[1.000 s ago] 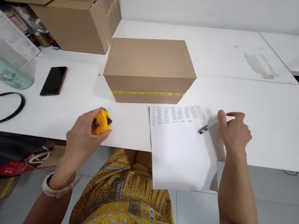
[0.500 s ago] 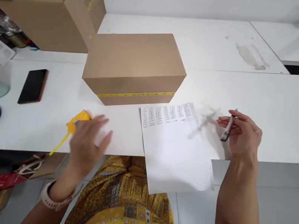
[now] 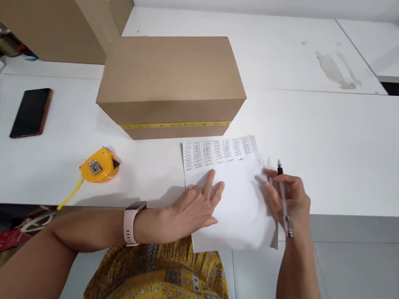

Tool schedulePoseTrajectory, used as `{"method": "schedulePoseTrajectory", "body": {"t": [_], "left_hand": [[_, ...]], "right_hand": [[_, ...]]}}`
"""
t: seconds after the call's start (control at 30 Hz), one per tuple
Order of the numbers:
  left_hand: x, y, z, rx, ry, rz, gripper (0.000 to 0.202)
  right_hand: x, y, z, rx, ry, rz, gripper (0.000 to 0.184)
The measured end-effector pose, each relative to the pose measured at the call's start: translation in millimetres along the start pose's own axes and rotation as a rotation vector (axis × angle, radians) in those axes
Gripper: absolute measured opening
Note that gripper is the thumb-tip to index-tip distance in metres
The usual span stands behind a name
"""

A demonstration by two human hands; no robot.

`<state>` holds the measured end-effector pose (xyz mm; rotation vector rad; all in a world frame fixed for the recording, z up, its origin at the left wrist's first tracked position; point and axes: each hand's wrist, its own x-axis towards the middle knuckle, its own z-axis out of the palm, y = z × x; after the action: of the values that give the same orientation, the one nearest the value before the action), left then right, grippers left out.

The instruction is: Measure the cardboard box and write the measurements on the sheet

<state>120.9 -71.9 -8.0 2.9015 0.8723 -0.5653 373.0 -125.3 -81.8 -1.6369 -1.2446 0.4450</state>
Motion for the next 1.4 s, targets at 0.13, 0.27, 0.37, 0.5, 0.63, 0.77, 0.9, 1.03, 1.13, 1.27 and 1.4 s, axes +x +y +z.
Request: {"method": "schedulePoseTrajectory", "body": {"t": [0.13, 0.27, 0.37, 0.5, 0.63, 0.77, 0.9, 1.03, 1.13, 1.27, 1.4], "left_hand": [[-3.6, -6.0, 6.3, 0.035, -0.033, -0.004, 0.09], [-7.6, -11.1, 9.3, 0.084, -0.021, 0.044, 0.084], [-9.3, -13.6, 9.4, 0.121, 0.001, 0.068, 0.064], [-7.8, -15.1, 10.9, 0.129, 0.019, 0.083, 0.063], [-4.2, -14.9, 14.0, 0.088, 0.029, 0.118, 0.072], [-1.4, -14.6, 13.3, 0.093, 0.092, 0.136, 0.095], [2.6, -14.5, 5.0, 0.109, 0.143, 0.167, 0.094], [16.7, -7.0, 1.9, 0.145, 0.257, 0.201, 0.084], [37.3, 5.0, 5.3, 0.154, 0.33, 0.198, 0.088], [57.8, 14.4, 2.0, 0.055, 0.291, 0.2, 0.097], [53.3, 7.6, -9.7, -0.018, 0.212, 0.218, 0.092]], "right_hand": [[0.1, -1.2, 2.9, -0.362, -0.033, -0.152, 0.023], [-1.5, -0.9, 6.1, -0.387, -0.016, -0.192, 0.017], [-7.1, -0.5, 9.5, -0.382, 0.017, -0.193, 0.014], [-11.7, -1.1, 13.7, -0.395, 0.053, -0.196, 0.011], [-11.9, -1.5, 16.2, -0.415, 0.08, -0.203, 0.01], [-11.5, 1.4, 15.8, -0.421, 0.085, -0.205, 0.011], [-10.2, 3.6, 14.7, -0.428, 0.082, -0.248, 0.011], [-8.5, 2.1, 15.3, -0.441, 0.086, -0.28, 0.01], [-7.3, 1.6, 15.8, -0.447, 0.086, -0.29, 0.01], [-6.6, 1.7, 15.6, -0.437, 0.063, -0.276, 0.008], [-8.7, -4.4, 15.4, -0.392, 0.016, -0.217, 0.013]]}}
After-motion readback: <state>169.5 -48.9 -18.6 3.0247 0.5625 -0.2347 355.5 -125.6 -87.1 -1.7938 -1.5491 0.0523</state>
